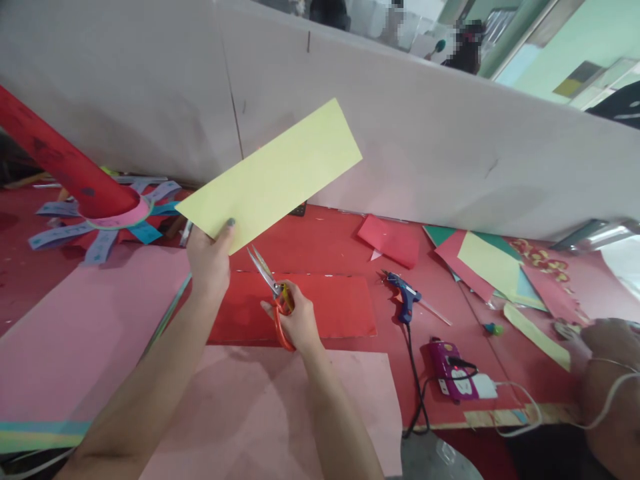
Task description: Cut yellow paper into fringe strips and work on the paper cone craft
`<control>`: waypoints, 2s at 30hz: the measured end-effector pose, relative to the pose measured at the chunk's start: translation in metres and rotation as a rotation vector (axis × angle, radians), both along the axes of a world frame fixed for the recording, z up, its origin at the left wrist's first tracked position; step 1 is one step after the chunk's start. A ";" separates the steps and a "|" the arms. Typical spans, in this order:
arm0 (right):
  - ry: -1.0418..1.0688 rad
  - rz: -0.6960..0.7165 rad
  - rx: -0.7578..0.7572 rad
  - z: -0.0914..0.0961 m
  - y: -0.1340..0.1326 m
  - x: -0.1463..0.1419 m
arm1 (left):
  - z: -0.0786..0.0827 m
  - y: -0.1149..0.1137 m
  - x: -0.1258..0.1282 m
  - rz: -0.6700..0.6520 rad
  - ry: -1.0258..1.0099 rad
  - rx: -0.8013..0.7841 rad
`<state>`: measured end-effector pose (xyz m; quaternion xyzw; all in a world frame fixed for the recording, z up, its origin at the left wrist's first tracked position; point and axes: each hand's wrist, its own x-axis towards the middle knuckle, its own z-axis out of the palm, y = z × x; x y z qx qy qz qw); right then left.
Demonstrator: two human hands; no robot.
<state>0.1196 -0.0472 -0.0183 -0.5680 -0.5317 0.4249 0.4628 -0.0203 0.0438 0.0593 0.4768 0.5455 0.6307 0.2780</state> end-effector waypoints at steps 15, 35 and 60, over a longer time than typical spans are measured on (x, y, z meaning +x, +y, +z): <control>0.536 -0.344 0.007 0.007 0.011 0.007 | -0.015 0.003 0.010 -0.234 -0.127 -0.116; 0.490 -0.875 0.201 -0.002 0.021 0.035 | -0.036 -0.003 0.029 -0.709 -0.007 -0.510; 0.553 -0.892 0.236 -0.006 0.023 0.036 | -0.031 -0.004 0.029 -0.788 -0.088 -0.820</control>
